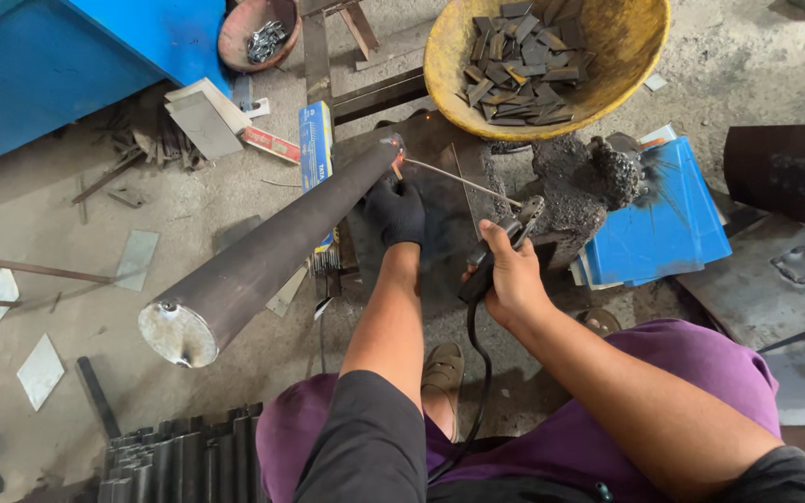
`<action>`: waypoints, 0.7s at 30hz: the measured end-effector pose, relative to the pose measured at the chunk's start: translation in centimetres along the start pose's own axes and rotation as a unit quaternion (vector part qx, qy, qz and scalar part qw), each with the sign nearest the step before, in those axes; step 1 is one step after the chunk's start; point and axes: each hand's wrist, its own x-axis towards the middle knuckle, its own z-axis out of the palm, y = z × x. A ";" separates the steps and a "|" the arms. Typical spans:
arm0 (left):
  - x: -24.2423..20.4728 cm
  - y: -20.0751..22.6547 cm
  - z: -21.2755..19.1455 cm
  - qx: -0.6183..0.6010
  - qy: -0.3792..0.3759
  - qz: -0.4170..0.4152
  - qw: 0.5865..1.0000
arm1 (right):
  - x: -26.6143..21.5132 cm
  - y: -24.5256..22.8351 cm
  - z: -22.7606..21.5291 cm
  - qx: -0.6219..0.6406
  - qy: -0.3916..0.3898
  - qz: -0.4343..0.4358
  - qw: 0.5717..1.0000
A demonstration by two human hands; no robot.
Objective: The person sits on the floor and welds a metal pipe to a flat metal sheet using a handheld welding torch. They position the pipe, apply welds, and then pick up another pipe to continue welding.
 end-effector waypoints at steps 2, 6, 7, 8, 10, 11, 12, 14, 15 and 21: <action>0.0 0.0 0.0 0.012 0.025 0.020 0.999 | 0.0 0.2 0.0 0.002 -0.004 -0.002 1.000; 0.0 -0.2 0.0 0.026 0.016 0.019 0.999 | -0.2 0.0 0.5 -0.003 0.017 0.011 1.000; -0.1 -0.2 0.1 0.034 0.013 0.021 0.999 | -0.3 -0.1 0.7 -0.004 0.019 0.012 1.000; -0.1 -0.2 0.2 0.035 0.011 0.016 0.999 | -0.5 -0.2 0.8 -0.013 0.018 0.018 1.000; -0.6 -0.3 0.2 0.029 0.001 -0.006 1.000 | -0.9 -0.4 0.9 -0.032 0.016 0.029 0.999; -0.5 -0.4 0.2 0.026 -0.001 -0.015 1.000 | -0.9 -0.5 0.8 -0.074 0.013 0.017 0.997; -0.7 -0.5 0.2 0.020 -0.007 -0.031 0.999 | -0.9 -0.6 0.6 -0.116 0.010 0.006 0.993; -0.7 -0.7 0.5 0.012 -0.016 -0.054 0.998 | -0.6 -0.2 0.4 -0.103 -0.012 -0.004 0.995; -0.6 -0.8 0.8 0.015 -0.007 -0.061 0.998 | -0.4 0.2 0.5 -0.049 -0.031 -0.002 0.998; -0.5 -1.8 2.4 0.011 0.020 -0.087 0.996 | 0.4 1.2 0.1 0.019 -0.029 0.018 0.999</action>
